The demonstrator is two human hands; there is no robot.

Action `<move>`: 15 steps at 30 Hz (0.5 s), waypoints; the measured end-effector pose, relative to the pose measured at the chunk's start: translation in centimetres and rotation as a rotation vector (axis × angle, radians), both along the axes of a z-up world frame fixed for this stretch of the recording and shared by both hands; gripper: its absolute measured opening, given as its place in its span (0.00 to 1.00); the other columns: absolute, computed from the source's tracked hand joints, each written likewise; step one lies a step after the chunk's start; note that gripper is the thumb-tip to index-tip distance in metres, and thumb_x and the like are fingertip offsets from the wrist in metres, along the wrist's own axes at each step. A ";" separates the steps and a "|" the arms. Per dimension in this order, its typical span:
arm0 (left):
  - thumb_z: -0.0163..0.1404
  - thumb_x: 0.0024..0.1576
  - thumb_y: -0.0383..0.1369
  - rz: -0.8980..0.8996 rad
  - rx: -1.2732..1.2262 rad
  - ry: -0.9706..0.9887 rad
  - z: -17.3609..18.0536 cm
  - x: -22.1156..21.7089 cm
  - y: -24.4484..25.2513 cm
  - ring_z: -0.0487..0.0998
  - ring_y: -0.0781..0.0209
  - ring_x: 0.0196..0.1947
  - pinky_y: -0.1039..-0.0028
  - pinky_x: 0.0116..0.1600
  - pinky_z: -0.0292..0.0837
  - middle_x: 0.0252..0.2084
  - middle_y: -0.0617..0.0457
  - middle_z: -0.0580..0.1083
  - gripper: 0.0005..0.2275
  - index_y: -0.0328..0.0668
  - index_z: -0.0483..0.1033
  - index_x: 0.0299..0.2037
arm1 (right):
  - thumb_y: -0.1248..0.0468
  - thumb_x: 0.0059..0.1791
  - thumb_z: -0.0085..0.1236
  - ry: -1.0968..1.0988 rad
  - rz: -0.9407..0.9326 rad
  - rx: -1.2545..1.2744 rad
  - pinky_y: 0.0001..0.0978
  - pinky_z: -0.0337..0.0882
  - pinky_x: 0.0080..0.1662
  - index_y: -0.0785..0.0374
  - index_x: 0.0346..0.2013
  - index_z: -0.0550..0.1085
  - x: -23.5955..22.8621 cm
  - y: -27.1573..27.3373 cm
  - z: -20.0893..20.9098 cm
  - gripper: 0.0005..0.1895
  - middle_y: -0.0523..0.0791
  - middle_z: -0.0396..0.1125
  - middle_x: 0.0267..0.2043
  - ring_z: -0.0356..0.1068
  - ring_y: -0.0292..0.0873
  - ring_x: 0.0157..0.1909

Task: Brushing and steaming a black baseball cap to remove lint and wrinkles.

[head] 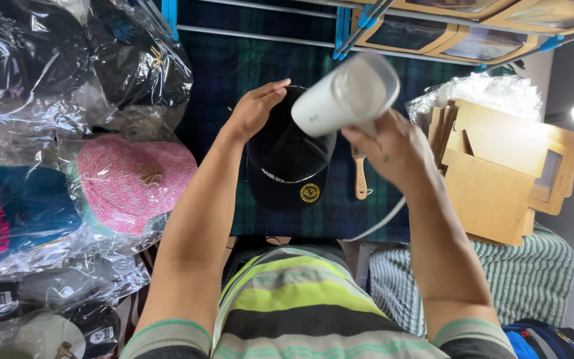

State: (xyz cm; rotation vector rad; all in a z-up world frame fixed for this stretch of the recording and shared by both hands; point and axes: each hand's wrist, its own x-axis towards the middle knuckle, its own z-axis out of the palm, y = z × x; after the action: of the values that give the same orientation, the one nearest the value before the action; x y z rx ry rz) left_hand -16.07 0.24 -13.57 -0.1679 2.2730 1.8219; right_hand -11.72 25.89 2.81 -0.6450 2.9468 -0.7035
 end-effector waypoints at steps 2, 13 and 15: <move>0.45 0.62 0.49 0.023 -0.069 -0.123 0.4 -0.1 -0.2 0.74 0.55 0.62 0.66 0.66 0.68 0.57 0.60 0.78 0.15 0.75 0.78 0.57 | 0.47 0.56 0.55 -0.161 -0.010 -0.089 0.71 0.70 0.43 0.76 0.54 0.69 -2.3 -0.8 1.1 0.31 0.68 0.70 0.41 0.70 0.76 0.44; 0.48 0.58 0.50 0.087 0.004 -0.172 -0.1 0.0 0.6 0.75 0.55 0.61 0.65 0.65 0.70 0.55 0.58 0.79 0.16 0.72 0.79 0.56 | 0.41 0.55 0.55 -0.822 -0.640 -0.664 0.46 0.75 0.18 0.65 0.46 0.71 -1.5 9.0 -14.1 0.27 0.53 0.66 0.25 0.70 0.51 0.18; 0.49 0.58 0.49 0.093 0.015 -0.179 0.3 0.1 0.7 0.74 0.53 0.62 0.62 0.66 0.69 0.55 0.56 0.78 0.16 0.70 0.80 0.56 | 0.42 0.55 0.53 -0.863 -0.728 -0.754 0.45 0.74 0.19 0.63 0.41 0.70 2.0 8.7 -15.4 0.25 0.52 0.65 0.24 0.70 0.51 0.18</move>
State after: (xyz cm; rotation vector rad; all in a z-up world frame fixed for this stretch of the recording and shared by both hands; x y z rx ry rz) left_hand -15.98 0.95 -13.22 -0.4228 2.1604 1.7887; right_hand -9.74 34.60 -12.59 0.6570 1.9694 -1.6323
